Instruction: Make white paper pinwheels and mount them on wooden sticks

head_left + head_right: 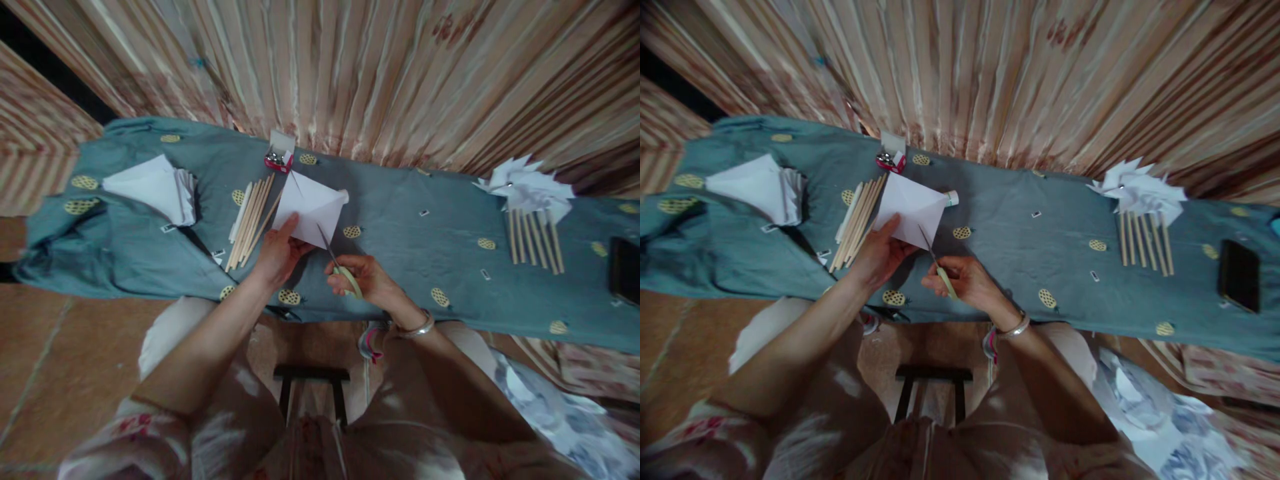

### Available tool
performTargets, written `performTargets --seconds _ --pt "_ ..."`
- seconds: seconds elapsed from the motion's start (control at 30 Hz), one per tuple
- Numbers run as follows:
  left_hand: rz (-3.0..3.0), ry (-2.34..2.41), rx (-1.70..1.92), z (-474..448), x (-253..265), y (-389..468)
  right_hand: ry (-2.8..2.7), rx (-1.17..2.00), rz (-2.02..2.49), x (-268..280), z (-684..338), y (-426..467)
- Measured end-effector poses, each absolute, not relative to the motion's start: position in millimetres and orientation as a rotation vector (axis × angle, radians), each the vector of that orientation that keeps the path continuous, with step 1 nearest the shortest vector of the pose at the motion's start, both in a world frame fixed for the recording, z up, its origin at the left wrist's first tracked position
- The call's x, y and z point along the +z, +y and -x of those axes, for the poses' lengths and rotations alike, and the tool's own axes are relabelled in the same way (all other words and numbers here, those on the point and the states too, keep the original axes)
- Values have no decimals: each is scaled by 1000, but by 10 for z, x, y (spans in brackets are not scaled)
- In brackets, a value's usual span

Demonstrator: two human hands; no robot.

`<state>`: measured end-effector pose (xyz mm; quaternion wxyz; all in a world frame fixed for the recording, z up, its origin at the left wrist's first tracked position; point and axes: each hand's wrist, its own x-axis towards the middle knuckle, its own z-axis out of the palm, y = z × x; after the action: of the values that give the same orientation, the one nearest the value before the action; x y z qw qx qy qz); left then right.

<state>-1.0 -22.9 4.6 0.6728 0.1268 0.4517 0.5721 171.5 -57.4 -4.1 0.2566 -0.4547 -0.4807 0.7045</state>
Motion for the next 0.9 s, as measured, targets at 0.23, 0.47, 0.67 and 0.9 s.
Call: performTargets --seconds 0.23,0.47,0.67,0.9 --pt "-267 1027 1359 82 67 -123 -1370 1955 1223 -24 -1811 -565" --pt "-333 1034 1334 107 65 -122 -1429 1871 1241 158 -1990 -457" --pt "-486 1011 1297 111 6 -146 -1292 1594 1252 129 -2085 -390" --pt "-678 1027 1107 107 -141 -205 -1118 1501 1265 45 -2068 -297"
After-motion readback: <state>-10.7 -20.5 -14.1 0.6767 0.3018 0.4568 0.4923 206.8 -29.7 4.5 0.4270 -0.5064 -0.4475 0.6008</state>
